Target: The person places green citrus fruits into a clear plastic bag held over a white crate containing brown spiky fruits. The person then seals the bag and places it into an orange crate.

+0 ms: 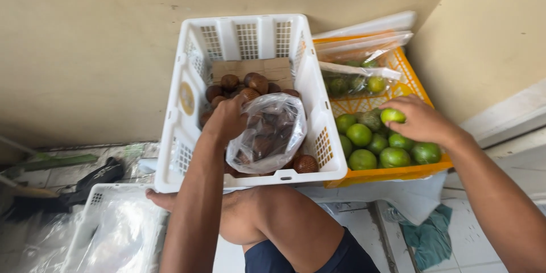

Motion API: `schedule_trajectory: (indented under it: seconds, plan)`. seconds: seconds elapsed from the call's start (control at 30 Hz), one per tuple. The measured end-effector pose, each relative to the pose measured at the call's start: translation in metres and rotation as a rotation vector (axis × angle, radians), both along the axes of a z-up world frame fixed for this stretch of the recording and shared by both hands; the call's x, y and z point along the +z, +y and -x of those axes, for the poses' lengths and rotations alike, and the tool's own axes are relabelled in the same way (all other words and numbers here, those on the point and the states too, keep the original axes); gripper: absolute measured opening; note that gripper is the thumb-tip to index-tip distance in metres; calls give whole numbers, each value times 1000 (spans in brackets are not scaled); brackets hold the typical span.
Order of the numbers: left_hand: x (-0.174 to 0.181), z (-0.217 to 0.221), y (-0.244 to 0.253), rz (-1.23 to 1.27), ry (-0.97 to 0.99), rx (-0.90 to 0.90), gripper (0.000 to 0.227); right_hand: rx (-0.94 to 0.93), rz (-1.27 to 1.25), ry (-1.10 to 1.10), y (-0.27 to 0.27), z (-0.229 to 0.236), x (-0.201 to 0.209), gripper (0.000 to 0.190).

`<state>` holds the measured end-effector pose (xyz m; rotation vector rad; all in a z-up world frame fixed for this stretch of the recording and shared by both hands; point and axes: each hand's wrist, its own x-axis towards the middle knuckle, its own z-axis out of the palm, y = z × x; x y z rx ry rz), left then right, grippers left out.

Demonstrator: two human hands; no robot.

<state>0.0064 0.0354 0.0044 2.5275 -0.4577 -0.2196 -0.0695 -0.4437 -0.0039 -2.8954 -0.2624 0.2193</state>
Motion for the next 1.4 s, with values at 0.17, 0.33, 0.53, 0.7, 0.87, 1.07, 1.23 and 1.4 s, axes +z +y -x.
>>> schedule_trajectory:
  seconds: [0.17, 0.33, 0.53, 0.7, 0.87, 1.07, 1.23, 1.4]
  plan:
    - [-21, -10, 5, 25, -20, 6, 20, -48, -1097, -15, 55, -21, 48, 38]
    - [-41, -14, 7, 50, -86, 53, 37, 98, -1520, 265, 143, -49, 32, 47]
    - [-61, -31, 14, 46, -81, 50, 33, 514, -607, -202, 246, -56, 30, 61]
    - [-58, -30, 17, 97, -89, 62, 30, 413, -238, 95, 289, -68, 43, 57]
    - [-67, -43, 17, 142, -130, 54, 27, 399, -459, -104, 262, -82, 20, 22]
    - [-62, -47, 16, 162, -129, 37, 28, 271, -900, -249, 250, -78, 28, 10]
    - [-60, -42, 17, 189, -123, 21, 28, 227, -951, -116, 256, -70, 34, 12]
    - [-60, -38, 18, 164, -122, 47, 24, 567, -342, 50, 263, -61, 37, 19]
